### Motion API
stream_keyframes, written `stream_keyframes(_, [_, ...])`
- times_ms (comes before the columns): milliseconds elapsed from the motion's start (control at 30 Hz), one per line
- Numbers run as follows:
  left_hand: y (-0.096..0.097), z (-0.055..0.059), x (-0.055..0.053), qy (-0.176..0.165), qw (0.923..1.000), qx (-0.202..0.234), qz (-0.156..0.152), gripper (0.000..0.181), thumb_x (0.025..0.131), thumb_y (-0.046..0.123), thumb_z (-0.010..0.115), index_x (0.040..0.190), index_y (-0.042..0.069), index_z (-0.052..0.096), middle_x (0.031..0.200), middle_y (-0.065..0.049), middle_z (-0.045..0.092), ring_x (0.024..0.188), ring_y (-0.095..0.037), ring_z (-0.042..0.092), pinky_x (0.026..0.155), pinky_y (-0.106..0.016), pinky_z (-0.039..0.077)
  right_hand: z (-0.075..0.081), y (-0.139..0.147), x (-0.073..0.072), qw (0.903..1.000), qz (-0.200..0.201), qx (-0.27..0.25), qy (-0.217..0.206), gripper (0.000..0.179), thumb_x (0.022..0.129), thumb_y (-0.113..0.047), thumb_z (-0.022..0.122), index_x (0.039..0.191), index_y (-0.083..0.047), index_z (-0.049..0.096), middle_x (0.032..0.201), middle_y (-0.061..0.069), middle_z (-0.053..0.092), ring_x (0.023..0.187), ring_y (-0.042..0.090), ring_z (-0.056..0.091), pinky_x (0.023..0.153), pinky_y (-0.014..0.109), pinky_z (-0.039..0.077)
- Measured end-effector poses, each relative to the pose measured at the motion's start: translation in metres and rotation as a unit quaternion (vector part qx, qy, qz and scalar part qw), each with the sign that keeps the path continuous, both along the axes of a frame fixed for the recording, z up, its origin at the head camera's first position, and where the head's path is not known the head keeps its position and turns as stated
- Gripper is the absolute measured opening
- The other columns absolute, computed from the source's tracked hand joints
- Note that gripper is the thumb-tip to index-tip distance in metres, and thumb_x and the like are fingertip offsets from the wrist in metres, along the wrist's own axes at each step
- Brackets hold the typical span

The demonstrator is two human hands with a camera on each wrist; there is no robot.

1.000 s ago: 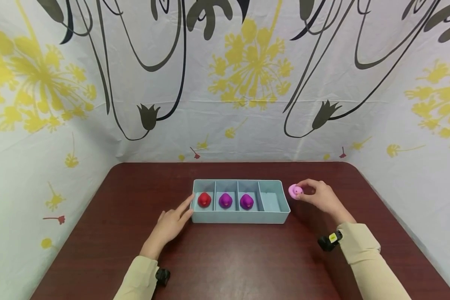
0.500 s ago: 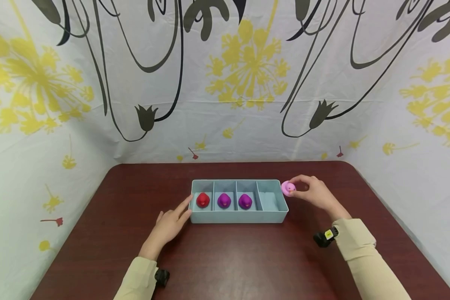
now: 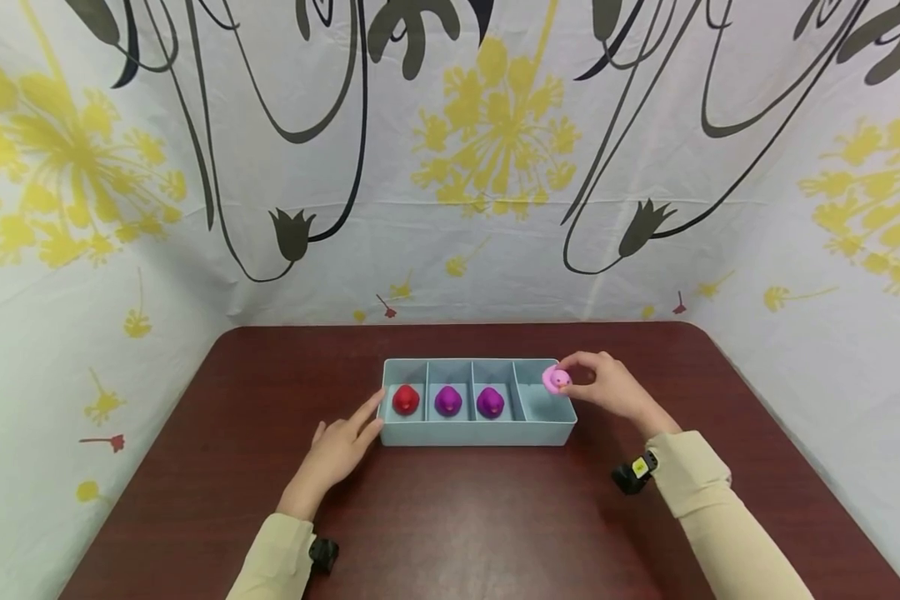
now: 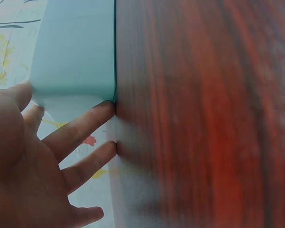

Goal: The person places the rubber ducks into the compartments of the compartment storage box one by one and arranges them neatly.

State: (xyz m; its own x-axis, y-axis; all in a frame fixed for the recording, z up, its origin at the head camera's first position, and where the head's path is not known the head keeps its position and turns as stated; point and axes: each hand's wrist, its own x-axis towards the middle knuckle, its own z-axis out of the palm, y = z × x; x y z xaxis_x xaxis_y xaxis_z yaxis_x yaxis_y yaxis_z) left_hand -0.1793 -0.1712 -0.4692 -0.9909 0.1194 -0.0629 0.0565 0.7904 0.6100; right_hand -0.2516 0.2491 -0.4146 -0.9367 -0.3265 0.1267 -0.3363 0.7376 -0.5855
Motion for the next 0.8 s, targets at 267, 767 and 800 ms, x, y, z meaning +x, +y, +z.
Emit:
stream_keyframes(267, [-0.001,0.000,0.001,0.001,1.0000,0.001,-0.004,0.054,0.100,0.043,0.043,0.151,0.040,0.023,0.144,-0.011,0.049,0.128,-0.040,0.046,0.109,-0.071,0.006,-0.006,-0.014,-0.002,0.9999,0.010,0.012,-0.004,0.032,0.079,-0.021,0.078,0.108,-0.015,0.068,0.103,0.006,0.064,0.099,0.030,0.048,0.072,0.033,0.045])
stream_keyframes(767, [-0.002,-0.001,0.000,0.004,0.9999,0.012,-0.005,0.054,0.100,0.041,0.045,0.150,0.039,0.025,0.144,-0.010,0.048,0.129,-0.040,0.046,0.109,-0.071,0.004,-0.028,-0.026,-0.008,0.9964,0.019,0.081,0.019,0.025,0.077,-0.024,0.079,0.101,-0.020,0.071,0.099,-0.003,0.068,0.089,0.019,0.043,0.071,0.039,0.026])
stream_keyframes(800, [-0.002,-0.001,-0.001,0.004,0.9999,0.014,-0.004,0.054,0.100,0.042,0.045,0.150,0.039,0.025,0.144,-0.010,0.048,0.129,-0.040,0.045,0.109,-0.071,0.004,-0.028,-0.027,-0.009,0.9960,0.021,0.084,0.020,0.025,0.077,-0.024,0.079,0.101,-0.020,0.071,0.100,-0.002,0.069,0.089,0.020,0.044,0.071,0.040,0.026])
